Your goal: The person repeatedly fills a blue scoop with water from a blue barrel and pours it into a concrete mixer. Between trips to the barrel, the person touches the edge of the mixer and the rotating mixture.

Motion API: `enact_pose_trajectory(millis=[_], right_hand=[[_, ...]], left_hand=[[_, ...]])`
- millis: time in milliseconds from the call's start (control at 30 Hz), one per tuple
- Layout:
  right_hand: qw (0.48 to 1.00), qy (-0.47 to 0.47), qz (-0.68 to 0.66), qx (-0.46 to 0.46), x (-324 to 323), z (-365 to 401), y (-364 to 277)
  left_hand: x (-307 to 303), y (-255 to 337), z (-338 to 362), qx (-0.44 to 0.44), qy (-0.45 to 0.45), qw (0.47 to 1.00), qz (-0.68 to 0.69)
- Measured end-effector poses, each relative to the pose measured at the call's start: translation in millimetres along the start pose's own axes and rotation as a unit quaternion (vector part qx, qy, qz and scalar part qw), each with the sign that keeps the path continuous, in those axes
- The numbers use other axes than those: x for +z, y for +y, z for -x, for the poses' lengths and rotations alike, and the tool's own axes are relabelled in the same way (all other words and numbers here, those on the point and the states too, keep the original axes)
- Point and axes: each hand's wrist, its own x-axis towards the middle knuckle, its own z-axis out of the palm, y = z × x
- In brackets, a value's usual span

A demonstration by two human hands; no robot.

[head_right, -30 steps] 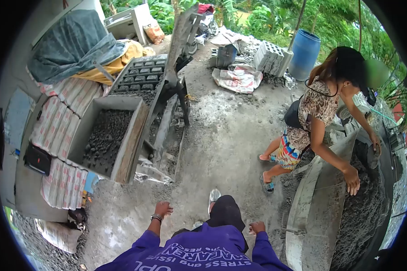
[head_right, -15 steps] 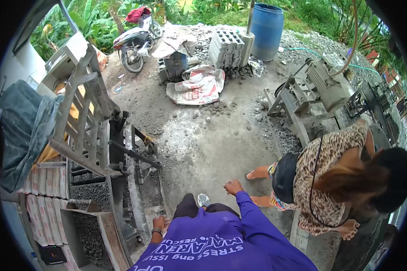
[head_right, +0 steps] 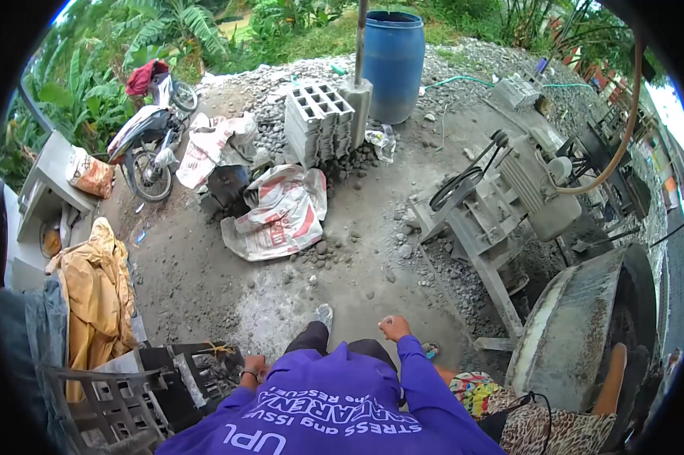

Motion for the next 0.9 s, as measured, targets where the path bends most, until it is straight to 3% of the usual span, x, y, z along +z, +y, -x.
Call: enact_pose_trajectory(millis=[33, 67, 100, 133, 233, 300, 367, 400, 433, 500, 533, 600, 667, 700, 733, 800, 867, 900], right_hand=[[0.998, 0.024, -0.027, 0.042, -21, -14, 24], [0.988, 0.064, -0.102, 0.093, -45, -13, 30], [0.968, 0.104, -0.178, 0.144, -65, -6, 34], [0.943, 0.144, -0.242, 0.176, -82, 2, 32], [0.881, 0.234, -0.31, 0.272, -106, -10, 67], [0.866, 0.196, -0.33, 0.321, -103, -24, 98], [0.812, 0.074, -0.47, 0.338, -51, -78, 237], [0.907, 0.072, -0.286, 0.3, -68, -84, 164], [0.955, 0.084, -0.076, 0.275, -81, -88, 95], [0.968, -0.023, 0.024, 0.248, -113, -147, 36], [0.971, -0.016, 0.027, 0.237, -157, -202, 12], [0.977, 0.134, 0.0, 0.169, -195, -303, 5], [0.954, 0.276, -0.029, 0.117, -211, -356, -3], [0.962, 0.201, -0.093, 0.162, -275, -382, -65], [0.951, 0.227, -0.152, 0.144, -291, -455, -25], [0.939, 0.343, 0.015, 0.037, -385, -521, -135], [0.95, 0.23, -0.191, 0.09, -481, -573, -251], [0.95, 0.232, -0.202, 0.06, -509, -621, -257]], left_hand=[[-35, -10, -37, -0.119, -0.011, 0.931, 0.346], [-81, -12, -76, -0.195, 0.002, 0.824, 0.532], [-137, -7, -115, -0.266, 0.017, 0.677, 0.686], [-210, 1, -142, -0.217, 0.053, 0.713, 0.665], [-353, 2, -267, -0.139, 0.077, 0.716, 0.68], [-451, 37, -320, -0.091, 0.117, 0.694, 0.704], [-504, 54, -401, -0.035, 0.107, 0.674, 0.73], [-532, 74, -431, -0.03, 0.117, 0.666, 0.736], [-556, 93, -456, -0.012, 0.098, 0.671, 0.735], [-593, 136, -499, -0.015, 0.089, 0.697, 0.711], [-611, 155, -519, -0.032, 0.058, 0.695, 0.716], [-625, 180, -565, -0.058, 0.004, 0.731, 0.679], [-636, 195, -609, -0.045, -0.044, 0.787, 0.613], [-651, 201, -626, -0.027, -0.046, 0.793, 0.606], [-671, 211, -645, -0.008, -0.043, 0.796, 0.604], [-726, 231, -675, -0.014, -0.026, 0.784, 0.62], [-764, 240, -716, 0.001, 0.016, 0.779, 0.626], [-787, 245, -737, -0.012, 0.057, 0.788, 0.613]])
